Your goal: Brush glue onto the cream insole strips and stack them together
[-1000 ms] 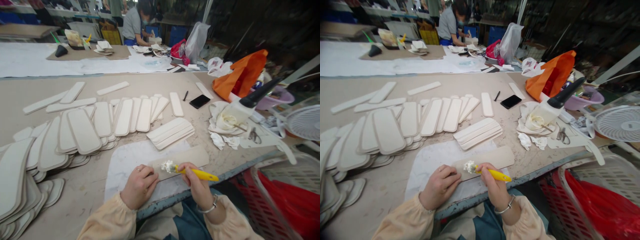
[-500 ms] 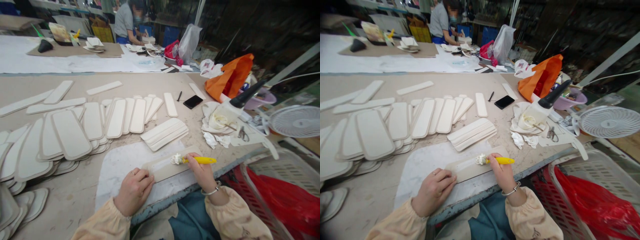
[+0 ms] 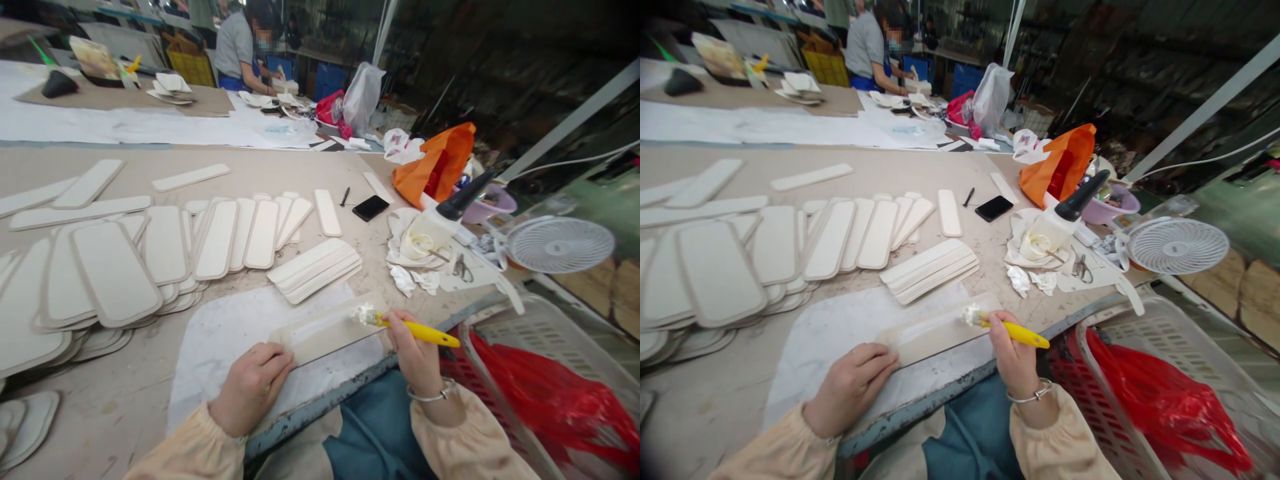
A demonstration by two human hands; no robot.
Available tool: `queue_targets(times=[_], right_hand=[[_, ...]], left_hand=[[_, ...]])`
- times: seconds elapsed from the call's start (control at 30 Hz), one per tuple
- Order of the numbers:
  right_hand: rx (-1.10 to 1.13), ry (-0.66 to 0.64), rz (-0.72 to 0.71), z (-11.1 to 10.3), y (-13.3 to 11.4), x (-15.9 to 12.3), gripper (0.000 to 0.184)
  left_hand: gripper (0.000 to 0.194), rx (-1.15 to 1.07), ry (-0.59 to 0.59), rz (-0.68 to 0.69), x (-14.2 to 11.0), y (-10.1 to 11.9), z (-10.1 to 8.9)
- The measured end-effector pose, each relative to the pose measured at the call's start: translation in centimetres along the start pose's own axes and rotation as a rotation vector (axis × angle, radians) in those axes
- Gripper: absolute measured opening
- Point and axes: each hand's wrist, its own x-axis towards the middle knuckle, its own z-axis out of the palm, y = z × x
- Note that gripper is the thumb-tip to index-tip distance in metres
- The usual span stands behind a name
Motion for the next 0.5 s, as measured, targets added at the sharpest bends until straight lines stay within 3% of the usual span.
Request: queue_targets(times=[0.13,0.27,0.37,0.5], right_hand=[[0.125,-0.274,0.025,3.9,-2.3,-3.5,0.027],[0.078,-0.479,-0.054,6.2,-4.2,-4.3,0.028],[0.024,-0.494,-0.104,6.3,-4.4,-3.8,0.028],[-0.057,-0.427,-0.108,4.4,-2.9,-2.7,0.027]], left_hand=[[0.014,-0.017,0.005,-0.015,0.0,0.1,0.0],[0.014,-0.040,-0.046,-0.026,0.2,0.4,-0.2],[0.014,-0.049,-0.083,-0.036,0.2,0.4,-0.3],[0.016,-0.054,-0.100,-0.036,0.3,0.4,-0.4]])
